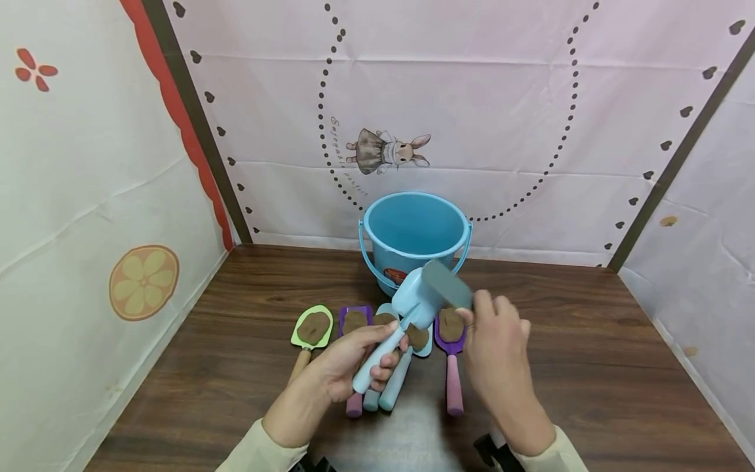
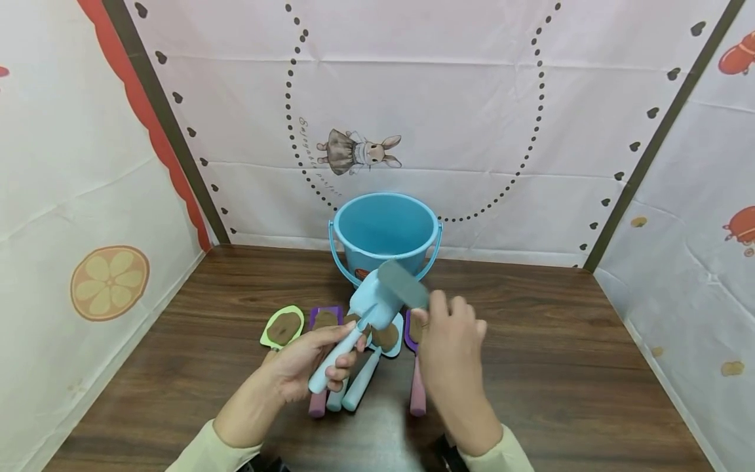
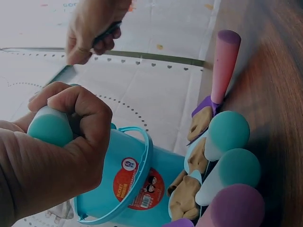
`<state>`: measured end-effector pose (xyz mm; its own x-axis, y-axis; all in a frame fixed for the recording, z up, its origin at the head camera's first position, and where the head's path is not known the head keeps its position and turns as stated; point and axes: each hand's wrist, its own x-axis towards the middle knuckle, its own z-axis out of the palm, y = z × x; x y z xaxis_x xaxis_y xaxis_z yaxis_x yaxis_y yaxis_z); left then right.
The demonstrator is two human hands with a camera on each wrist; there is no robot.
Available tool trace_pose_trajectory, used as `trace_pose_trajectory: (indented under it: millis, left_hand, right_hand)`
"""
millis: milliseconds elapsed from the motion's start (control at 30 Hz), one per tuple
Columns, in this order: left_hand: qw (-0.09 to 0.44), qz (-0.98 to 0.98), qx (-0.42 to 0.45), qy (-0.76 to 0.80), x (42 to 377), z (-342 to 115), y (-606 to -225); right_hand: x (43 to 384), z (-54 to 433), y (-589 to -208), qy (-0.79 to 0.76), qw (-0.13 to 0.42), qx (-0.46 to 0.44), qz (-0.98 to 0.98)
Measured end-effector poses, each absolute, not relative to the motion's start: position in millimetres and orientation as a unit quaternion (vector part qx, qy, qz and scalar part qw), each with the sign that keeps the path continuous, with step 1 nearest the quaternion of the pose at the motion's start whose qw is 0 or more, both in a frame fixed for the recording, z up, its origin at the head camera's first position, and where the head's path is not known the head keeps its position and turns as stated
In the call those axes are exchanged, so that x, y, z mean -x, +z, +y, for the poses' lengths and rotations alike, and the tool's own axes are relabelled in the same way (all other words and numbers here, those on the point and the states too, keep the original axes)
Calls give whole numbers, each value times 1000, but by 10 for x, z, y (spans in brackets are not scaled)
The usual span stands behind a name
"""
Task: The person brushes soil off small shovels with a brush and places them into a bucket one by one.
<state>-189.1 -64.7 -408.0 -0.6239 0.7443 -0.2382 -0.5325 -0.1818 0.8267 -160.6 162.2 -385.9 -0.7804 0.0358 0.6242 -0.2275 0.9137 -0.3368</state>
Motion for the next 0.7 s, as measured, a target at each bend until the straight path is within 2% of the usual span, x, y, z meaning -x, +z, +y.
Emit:
trace_pose_trajectory:
  millis: [133,233,300,533,700]
  left_hand:
    - [417,481,-97,765,1887,-653,-4078]
    - [413,481,-94,767,1886,-654,-4075]
    - [414,482,-95,766,1885,-653,-4074]
    - [423,489,-117,754,1888,-650,-4080]
    - [427,487,-117,753,1891,-646,-4090]
  right_hand:
    - [1450,1414,-3891,182,308,-129,-925]
    - [1408,1340,-3936,170,306,-153,-924]
    - [1443,1357,-3955,172,314,-138,-923]
    - [1643,1654,-3897,205,286,-42,-935]
    - [1581,1619,-3861,195,310,-55,-929]
